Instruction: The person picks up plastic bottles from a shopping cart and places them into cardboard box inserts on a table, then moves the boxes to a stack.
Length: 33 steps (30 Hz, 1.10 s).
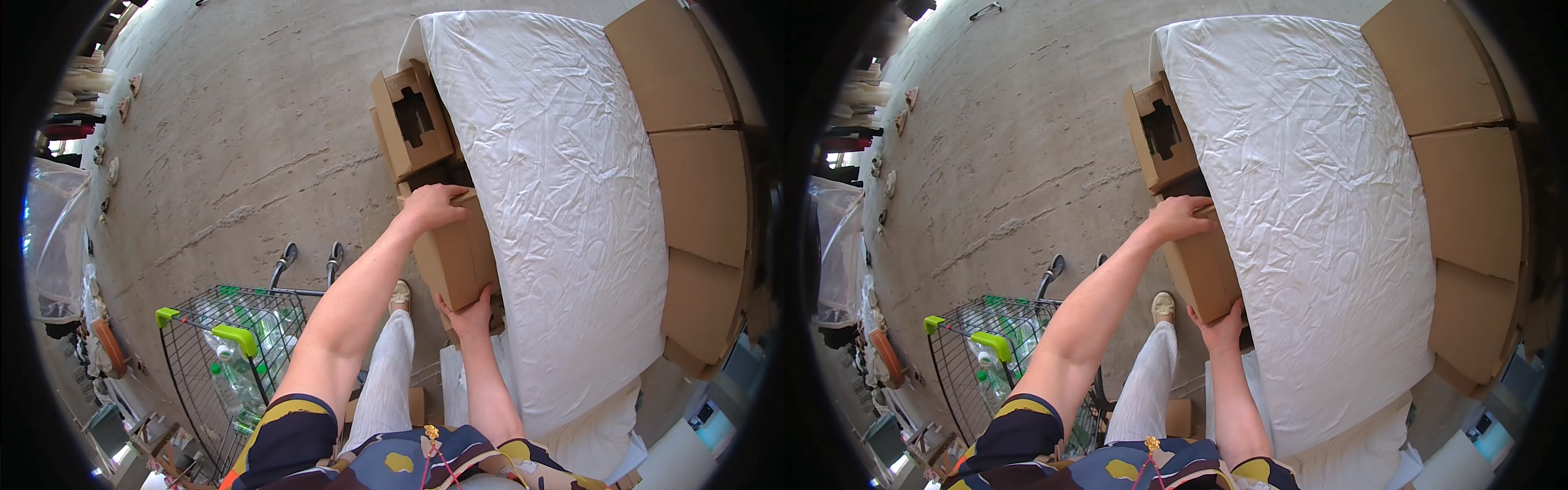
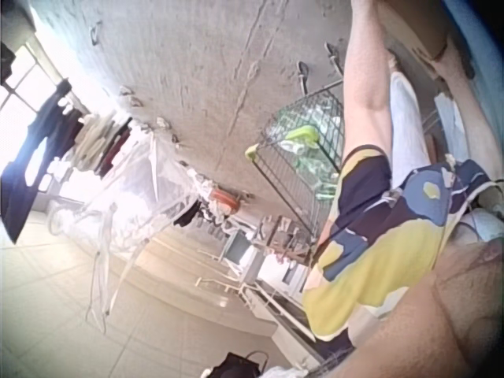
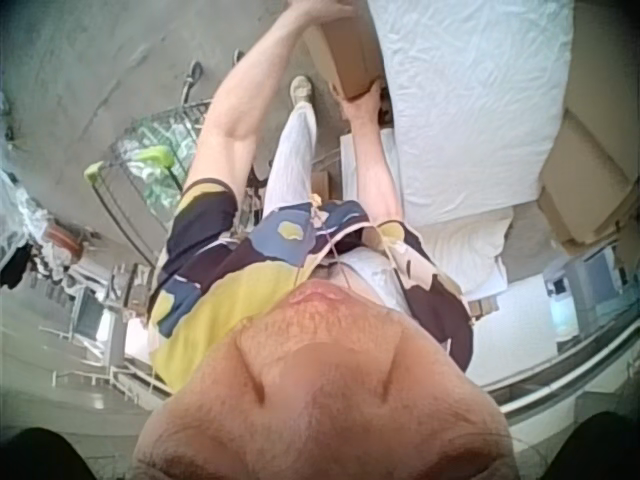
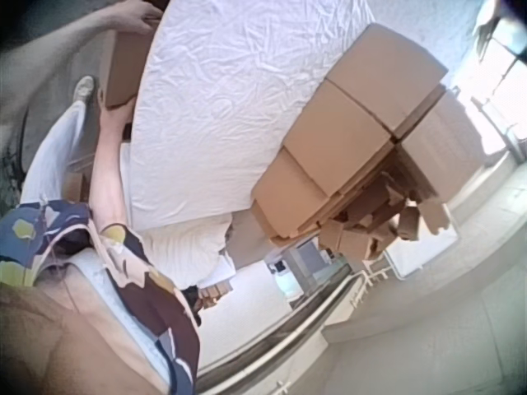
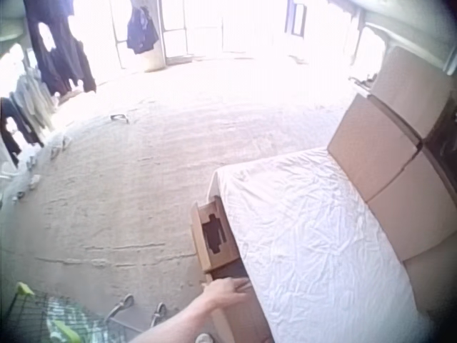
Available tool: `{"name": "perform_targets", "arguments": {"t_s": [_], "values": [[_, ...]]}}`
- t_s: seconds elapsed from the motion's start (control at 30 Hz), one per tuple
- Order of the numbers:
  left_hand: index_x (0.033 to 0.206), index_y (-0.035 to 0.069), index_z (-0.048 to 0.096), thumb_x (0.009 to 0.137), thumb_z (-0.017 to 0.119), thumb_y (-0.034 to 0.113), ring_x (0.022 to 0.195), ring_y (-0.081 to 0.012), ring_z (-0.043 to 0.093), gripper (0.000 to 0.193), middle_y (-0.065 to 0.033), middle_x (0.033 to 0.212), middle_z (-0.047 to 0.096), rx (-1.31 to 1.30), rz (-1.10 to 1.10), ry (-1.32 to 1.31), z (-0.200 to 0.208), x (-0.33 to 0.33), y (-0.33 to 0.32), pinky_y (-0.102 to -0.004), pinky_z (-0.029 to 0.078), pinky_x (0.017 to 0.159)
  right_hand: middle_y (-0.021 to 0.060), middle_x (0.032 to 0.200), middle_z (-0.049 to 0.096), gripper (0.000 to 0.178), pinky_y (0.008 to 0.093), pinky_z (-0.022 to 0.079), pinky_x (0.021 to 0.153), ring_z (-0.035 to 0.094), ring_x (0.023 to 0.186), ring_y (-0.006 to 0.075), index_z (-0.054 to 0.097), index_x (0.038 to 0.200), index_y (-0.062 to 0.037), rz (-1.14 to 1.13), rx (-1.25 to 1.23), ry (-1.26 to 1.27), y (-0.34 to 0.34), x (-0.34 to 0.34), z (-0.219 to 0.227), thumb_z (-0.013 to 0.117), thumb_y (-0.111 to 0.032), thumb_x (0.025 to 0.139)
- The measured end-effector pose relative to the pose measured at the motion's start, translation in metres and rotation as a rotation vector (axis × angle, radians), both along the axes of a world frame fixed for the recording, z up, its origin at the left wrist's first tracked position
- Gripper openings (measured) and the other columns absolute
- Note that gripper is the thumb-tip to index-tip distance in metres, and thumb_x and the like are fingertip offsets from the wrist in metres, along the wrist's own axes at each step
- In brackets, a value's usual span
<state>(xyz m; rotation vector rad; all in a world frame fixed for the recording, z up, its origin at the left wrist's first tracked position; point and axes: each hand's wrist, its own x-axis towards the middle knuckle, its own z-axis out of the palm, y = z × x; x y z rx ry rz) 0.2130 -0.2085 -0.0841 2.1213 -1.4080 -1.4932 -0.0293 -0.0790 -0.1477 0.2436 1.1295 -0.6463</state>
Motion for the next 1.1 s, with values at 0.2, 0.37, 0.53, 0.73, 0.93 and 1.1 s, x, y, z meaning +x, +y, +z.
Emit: {"name": "perform_targets", "arguments": {"t_s": [0.2, 0.37, 0.53, 0.73, 0.93, 1.1], "values": [[0.124, 0.016, 0.068, 0.072, 0.078, 0.045, 0.112, -0.026, 0.063, 0.06, -0.0103, 0.12, 0.067, -0.185, 0.203, 0.06, -0.039, 0.014, 0.019, -0.0383, 0.05, 0.093, 0.0056, 0.139, 0.047, 0.066, 0.0587, 0.046, 0.095, 0.049, 0.124, 0.0313, 0.042, 0.14, -0.0186, 0.029, -0.017, 0.056, -0.002, 0.006, -0.009, 0.039, -0.068, 0.095], [0.119, 0.011, 0.069, 0.072, 0.084, 0.032, 0.111, -0.0271, 0.061, 0.054, -0.0094, 0.121, 0.062, -0.311, 0.468, 0.241, -0.058, 0.027, 0.039, -0.0383, 0.05, 0.094, 0.0084, 0.147, 0.04, 0.063, 0.0626, 0.04, 0.103, 0.041, 0.131, 0.0324, 0.038, 0.143, -0.015, 0.02, -0.054, 0.134, -0.001, 0.027, -0.011, 0.033, -0.061, 0.1], [0.137, 0.012, 0.052, 0.073, 0.085, 0.029, 0.121, -0.0288, 0.052, 0.074, -0.0129, 0.136, 0.049, -0.581, 0.653, -0.001, -0.102, 0.004, 0.073, -0.0416, 0.049, 0.094, 0.0082, 0.15, 0.033, 0.049, 0.0673, 0.04, 0.101, 0.037, 0.135, 0.0323, 0.032, 0.144, -0.0216, 0.03, -0.043, 0.237, -0.003, 0.043, -0.015, 0.034, -0.05, 0.104], [0.154, 0.005, 0.02, 0.085, 0.072, 0.05, 0.138, -0.0353, 0.039, 0.097, -0.0242, 0.152, 0.033, 0.083, 1.098, 0.612, -0.089, -0.056, 0.111, -0.0403, 0.035, 0.112, 0.0074, 0.15, 0.027, 0.047, 0.0669, 0.044, 0.097, 0.036, 0.133, 0.0332, 0.022, 0.147, -0.03, 0.013, -0.039, 0.188, -0.01, 0.032, -0.032, 0.04, -0.042, 0.105], [0.154, -0.001, 0.014, 0.095, 0.053, 0.058, 0.143, -0.0345, 0.032, 0.092, -0.0264, 0.153, 0.032, -0.101, 1.026, 0.573, -0.146, -0.068, 0.12, -0.0387, 0.032, 0.114, 0.0068, 0.151, 0.025, 0.049, 0.0658, 0.045, 0.095, 0.037, 0.132, 0.0327, 0.018, 0.149, -0.0343, 0.099, -0.11, 0.251, -0.016, 0.051, -0.014, 0.04, -0.039, 0.105], [0.154, 0.0, 0.015, 0.096, 0.056, 0.049, 0.141, -0.0367, 0.034, 0.086, -0.0273, 0.151, 0.035, -0.166, 1.029, 0.526, -0.147, -0.068, 0.118, -0.04, 0.032, 0.114, 0.0076, 0.152, 0.023, 0.049, 0.0689, 0.041, 0.099, 0.031, 0.136, 0.0357, 0.021, 0.148, -0.0316, 0.082, -0.114, 0.254, -0.017, 0.055, -0.016, 0.042, -0.038, 0.105]]}}
